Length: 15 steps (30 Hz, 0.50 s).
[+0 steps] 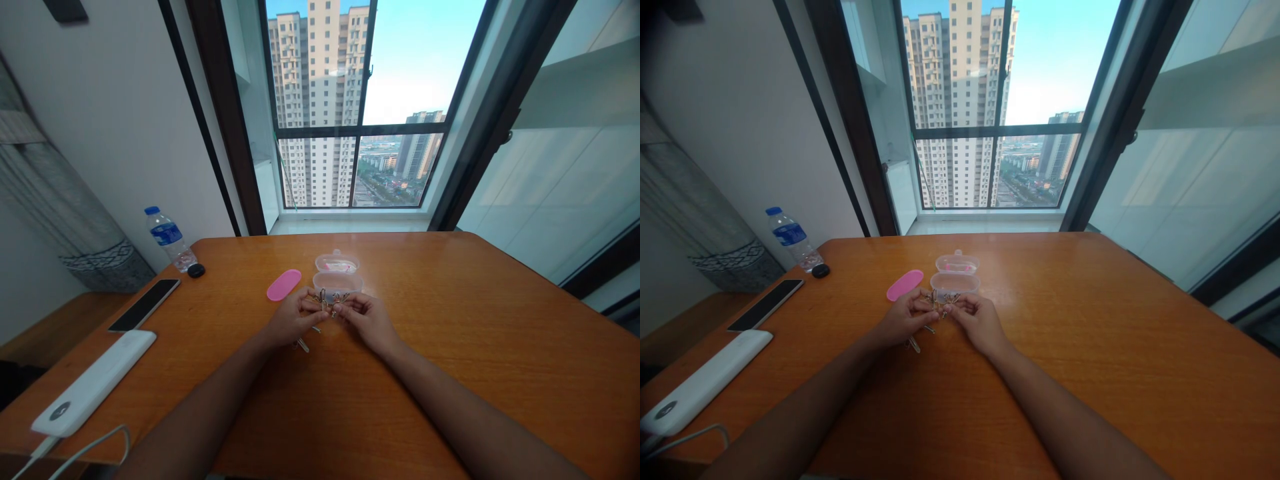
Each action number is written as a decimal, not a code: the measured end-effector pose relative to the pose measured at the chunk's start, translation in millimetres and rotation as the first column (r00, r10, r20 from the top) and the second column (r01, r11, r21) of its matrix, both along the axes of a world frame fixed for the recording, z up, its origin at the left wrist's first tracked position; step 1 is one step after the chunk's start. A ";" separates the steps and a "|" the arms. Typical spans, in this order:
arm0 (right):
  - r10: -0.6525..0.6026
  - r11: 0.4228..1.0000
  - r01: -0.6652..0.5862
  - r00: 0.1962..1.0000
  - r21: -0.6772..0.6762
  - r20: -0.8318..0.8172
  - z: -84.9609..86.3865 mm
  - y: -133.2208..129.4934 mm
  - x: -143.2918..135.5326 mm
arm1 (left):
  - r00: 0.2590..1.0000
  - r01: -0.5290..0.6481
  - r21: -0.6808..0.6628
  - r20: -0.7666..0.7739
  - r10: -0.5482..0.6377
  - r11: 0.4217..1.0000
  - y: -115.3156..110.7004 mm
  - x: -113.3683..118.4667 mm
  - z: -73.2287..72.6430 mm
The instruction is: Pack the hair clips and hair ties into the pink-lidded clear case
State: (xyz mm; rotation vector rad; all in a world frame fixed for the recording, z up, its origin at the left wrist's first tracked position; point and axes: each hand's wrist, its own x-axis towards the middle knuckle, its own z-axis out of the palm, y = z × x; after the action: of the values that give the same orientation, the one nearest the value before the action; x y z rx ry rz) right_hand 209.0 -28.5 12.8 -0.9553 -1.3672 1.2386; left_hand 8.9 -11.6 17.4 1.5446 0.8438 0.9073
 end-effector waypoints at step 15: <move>0.033 0.999 -0.032 0.999 0.042 -0.022 5.4 -3.0 -0.1 | 0.999 -0.026 -0.010 0.019 0.026 1.000 2.2 -1.0 -2.6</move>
State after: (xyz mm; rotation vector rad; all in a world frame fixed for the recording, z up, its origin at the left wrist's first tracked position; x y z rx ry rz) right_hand 208.9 -31.5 18.2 -0.8914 -1.3901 1.2371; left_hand 7.9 -9.3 14.8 1.5179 0.8556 0.9343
